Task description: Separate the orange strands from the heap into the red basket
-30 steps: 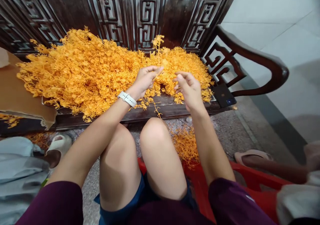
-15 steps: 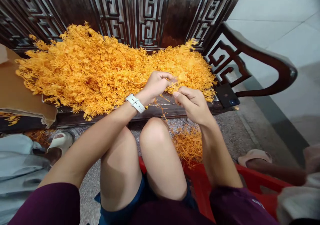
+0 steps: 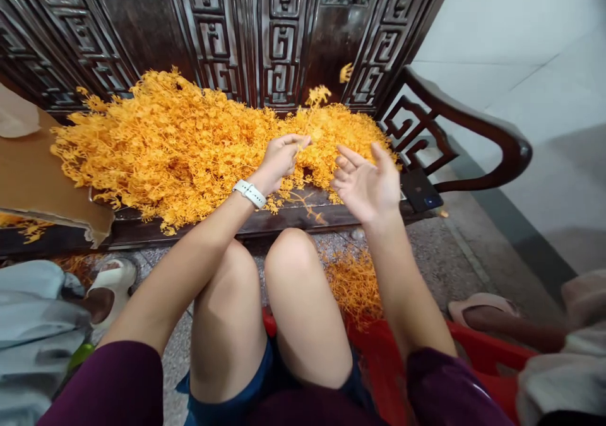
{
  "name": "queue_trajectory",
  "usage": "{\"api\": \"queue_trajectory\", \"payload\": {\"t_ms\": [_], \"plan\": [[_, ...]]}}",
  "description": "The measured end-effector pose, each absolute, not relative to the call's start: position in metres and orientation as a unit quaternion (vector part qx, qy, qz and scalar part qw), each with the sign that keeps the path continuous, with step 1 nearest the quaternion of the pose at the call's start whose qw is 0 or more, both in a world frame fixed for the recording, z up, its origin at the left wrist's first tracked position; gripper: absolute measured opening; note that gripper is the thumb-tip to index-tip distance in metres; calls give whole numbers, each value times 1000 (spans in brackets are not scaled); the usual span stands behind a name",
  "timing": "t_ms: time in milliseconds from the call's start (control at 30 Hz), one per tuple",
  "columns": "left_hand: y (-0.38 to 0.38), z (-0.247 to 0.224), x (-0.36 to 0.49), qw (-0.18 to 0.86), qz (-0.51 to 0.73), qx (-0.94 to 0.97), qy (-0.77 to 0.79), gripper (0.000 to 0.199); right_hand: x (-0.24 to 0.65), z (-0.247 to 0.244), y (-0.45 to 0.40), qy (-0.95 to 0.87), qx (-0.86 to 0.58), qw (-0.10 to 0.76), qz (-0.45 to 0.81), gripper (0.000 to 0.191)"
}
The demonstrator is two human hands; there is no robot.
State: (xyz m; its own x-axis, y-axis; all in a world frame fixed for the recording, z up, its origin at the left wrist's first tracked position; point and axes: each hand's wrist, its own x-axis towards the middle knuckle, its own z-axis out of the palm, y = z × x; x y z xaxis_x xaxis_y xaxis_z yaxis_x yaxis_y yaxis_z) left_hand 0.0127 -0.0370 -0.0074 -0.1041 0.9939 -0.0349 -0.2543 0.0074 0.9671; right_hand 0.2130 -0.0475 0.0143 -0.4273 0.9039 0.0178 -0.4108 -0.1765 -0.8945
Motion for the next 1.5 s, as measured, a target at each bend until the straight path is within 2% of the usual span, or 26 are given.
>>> {"api": "queue_trajectory", "payload": {"t_ms": [133,300,367,500,567,667,767,833,933,1000,1067,1133,1167,1233,1300,1400,1500], "plan": [[-44,-4,16,558,515,475,445,19,206,-2,-42,-457,-346,469,672,37],[-52,-5,19,549,412,592,422,35,203,-17,-40,-580,-374,521,502,40],[-53,-5,20,509,428,625,409,40,205,-19,-39,-626,-373,520,446,44],[-51,-7,23,426,497,654,379,42,204,-19,-43,-741,-341,425,392,47],[-50,-8,25,396,525,648,384,47,199,-18,-45,-754,-330,407,397,48],[-46,-7,29,373,570,603,415,55,186,-18,-54,-709,-336,445,432,45],[-39,-7,24,392,588,552,443,50,173,-12,-83,-689,-316,498,422,34],[-34,-9,13,410,599,498,475,43,169,-2,-115,-766,-218,443,411,22],[-32,-17,-11,450,608,419,503,33,174,20,-156,-864,17,245,439,12],[-36,-24,-23,501,585,411,488,29,180,31,-158,-834,75,201,508,9],[-40,-28,-28,532,569,419,467,26,186,32,-135,-747,-2,284,602,9],[-43,-29,-26,541,563,431,453,23,190,23,-97,-591,-179,435,655,22],[-44,-28,-23,541,559,438,450,21,190,16,-78,-506,-253,470,677,22],[-46,-25,-17,540,544,455,453,21,188,0,-49,-339,-365,504,706,17],[-47,-21,-12,539,522,476,459,24,184,-14,-36,-264,-394,500,725,12],[-51,-19,-7,537,481,526,451,29,177,-26,-42,-335,-372,484,718,19],[-54,-19,-5,530,431,582,442,31,170,-29,-49,-458,-362,497,642,32]]}}
